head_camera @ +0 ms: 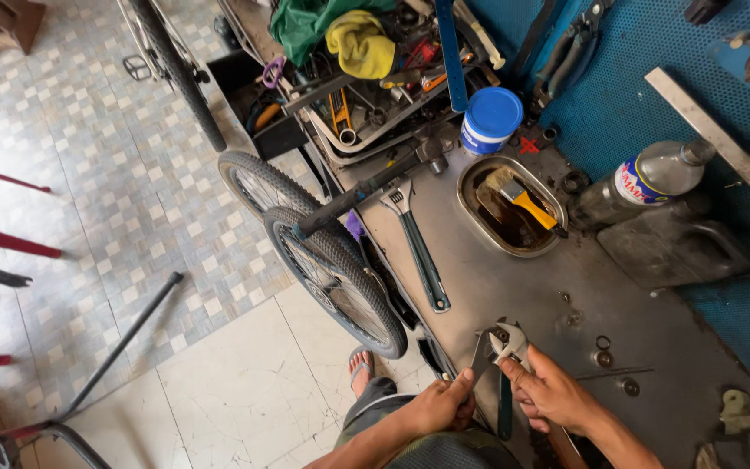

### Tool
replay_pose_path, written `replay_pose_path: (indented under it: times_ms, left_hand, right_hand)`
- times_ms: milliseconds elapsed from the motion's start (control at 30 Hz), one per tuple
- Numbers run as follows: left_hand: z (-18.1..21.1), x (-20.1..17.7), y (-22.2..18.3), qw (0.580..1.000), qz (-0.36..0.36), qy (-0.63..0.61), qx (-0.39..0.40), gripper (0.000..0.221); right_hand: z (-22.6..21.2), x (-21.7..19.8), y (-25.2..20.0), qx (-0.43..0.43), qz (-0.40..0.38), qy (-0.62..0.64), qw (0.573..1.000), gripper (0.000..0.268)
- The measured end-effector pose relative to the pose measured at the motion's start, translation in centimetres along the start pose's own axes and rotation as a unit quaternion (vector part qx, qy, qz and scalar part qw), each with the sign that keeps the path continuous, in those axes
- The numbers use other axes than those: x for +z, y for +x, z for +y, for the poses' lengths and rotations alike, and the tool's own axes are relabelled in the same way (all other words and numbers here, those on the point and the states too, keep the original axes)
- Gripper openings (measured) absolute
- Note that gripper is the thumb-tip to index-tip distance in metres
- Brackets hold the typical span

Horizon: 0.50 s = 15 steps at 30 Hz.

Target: The person disassembles and repairs a bicycle wheel hub and cassette, using a hammer to tap out parts, then cleaning and reassembling the components with a wrench and pliers at a workbench.

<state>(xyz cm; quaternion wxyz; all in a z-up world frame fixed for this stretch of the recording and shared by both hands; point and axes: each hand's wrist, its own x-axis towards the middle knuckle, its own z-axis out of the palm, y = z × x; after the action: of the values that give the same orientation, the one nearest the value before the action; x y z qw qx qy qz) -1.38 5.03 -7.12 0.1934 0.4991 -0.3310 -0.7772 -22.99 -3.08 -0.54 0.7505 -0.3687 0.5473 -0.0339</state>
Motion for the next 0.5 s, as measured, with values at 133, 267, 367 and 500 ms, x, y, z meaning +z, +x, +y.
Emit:
replay_pose_path:
  times_ms: [133,267,367,500]
  left_hand:
    - [2.2,-0.4,-1.5,0.994,-0.038,-0.089,-0.04,0.069]
    - [4.7,-0.4,-3.5,0.975,-0.097,-0.17,-0.102,0.064]
    - [5.1,-0.6,-4.5,0.961,-0.133,-0.208,-0.128,0.062]
    - [2.3,-2.1,-4.4,0.946,-0.126,-0.242,-0.176,0.064]
  right_hand:
    - [-0.3,-0.4,-1.1,-0.01,0.012,0.05,0.999,0.042]
    - [1.2,-1.2,-3.6,0.001,-0.047,0.111,0.993,0.038]
    - [4.7,-1.4,-4.1,0.072,-0.034,0.221,0.972,0.041]
    - [12.6,-2.3,-3.3,-0.004,-0.167,0.302,0.939,0.049]
